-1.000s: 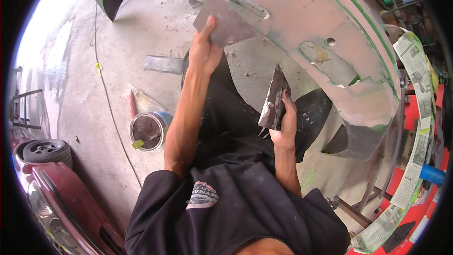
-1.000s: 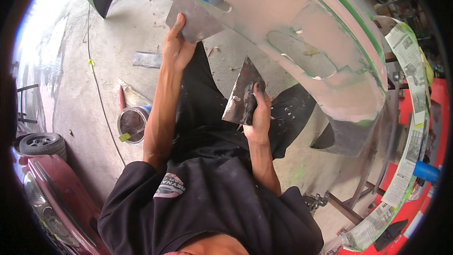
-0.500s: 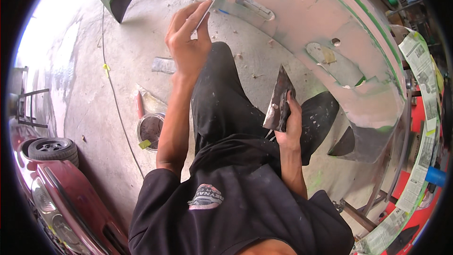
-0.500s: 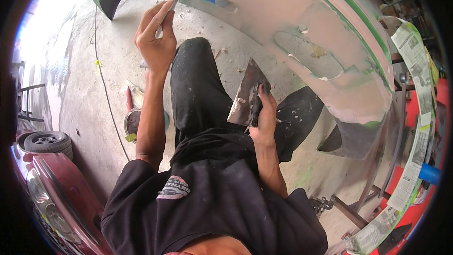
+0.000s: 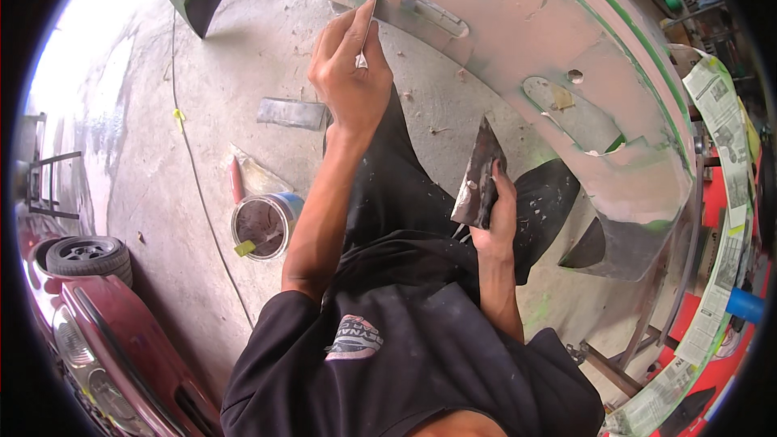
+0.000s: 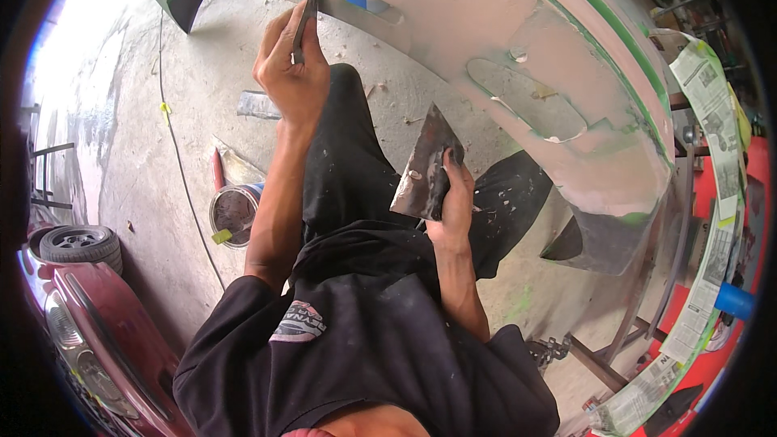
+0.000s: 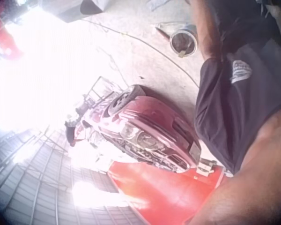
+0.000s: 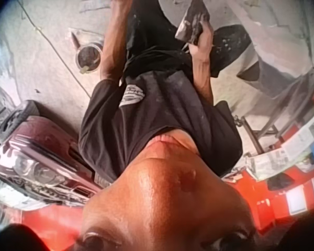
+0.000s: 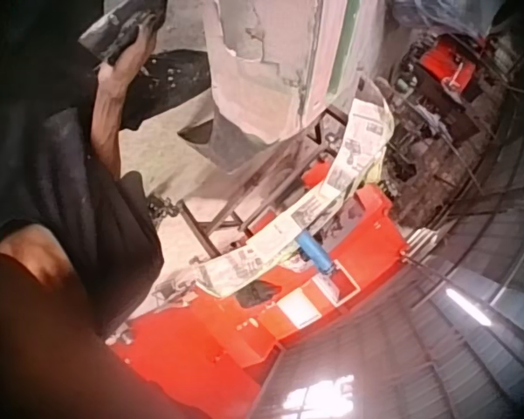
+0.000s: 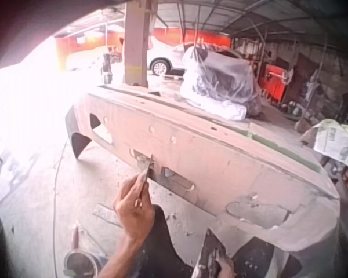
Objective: Applying and smoothing white body filler onto a green car bumper using metal scrapers.
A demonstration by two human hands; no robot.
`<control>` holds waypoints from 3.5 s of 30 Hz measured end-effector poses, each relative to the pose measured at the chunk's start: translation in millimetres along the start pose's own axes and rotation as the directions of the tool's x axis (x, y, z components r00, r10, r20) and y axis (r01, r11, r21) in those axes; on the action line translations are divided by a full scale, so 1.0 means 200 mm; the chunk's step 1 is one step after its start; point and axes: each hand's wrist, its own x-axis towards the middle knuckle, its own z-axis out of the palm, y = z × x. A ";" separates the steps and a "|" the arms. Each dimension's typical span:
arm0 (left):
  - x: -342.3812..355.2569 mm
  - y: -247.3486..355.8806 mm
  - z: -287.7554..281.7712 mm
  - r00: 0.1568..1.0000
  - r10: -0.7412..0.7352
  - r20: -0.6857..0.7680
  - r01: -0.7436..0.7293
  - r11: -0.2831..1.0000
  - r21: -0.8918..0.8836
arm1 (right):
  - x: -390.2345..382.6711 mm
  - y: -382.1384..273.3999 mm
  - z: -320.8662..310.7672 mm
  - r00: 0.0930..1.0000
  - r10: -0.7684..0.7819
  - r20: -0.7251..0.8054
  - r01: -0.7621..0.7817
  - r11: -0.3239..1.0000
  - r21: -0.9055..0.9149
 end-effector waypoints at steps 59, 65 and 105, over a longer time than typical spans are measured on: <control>-0.06 0.34 -0.63 0.646 -0.535 0.544 0.740 0.613 -0.277 | 0.02 -0.04 0.19 0.995 -0.071 0.071 0.076 0.995 -0.068; -0.10 0.36 -0.62 0.497 -0.774 0.392 0.864 0.402 -0.303 | 0.04 -0.06 0.27 0.993 -0.090 0.080 0.097 0.992 -0.085; -0.20 0.32 -0.70 0.489 -0.317 0.813 0.564 0.826 -0.017 | 0.05 -0.12 0.29 0.995 -0.076 0.060 0.083 0.989 -0.124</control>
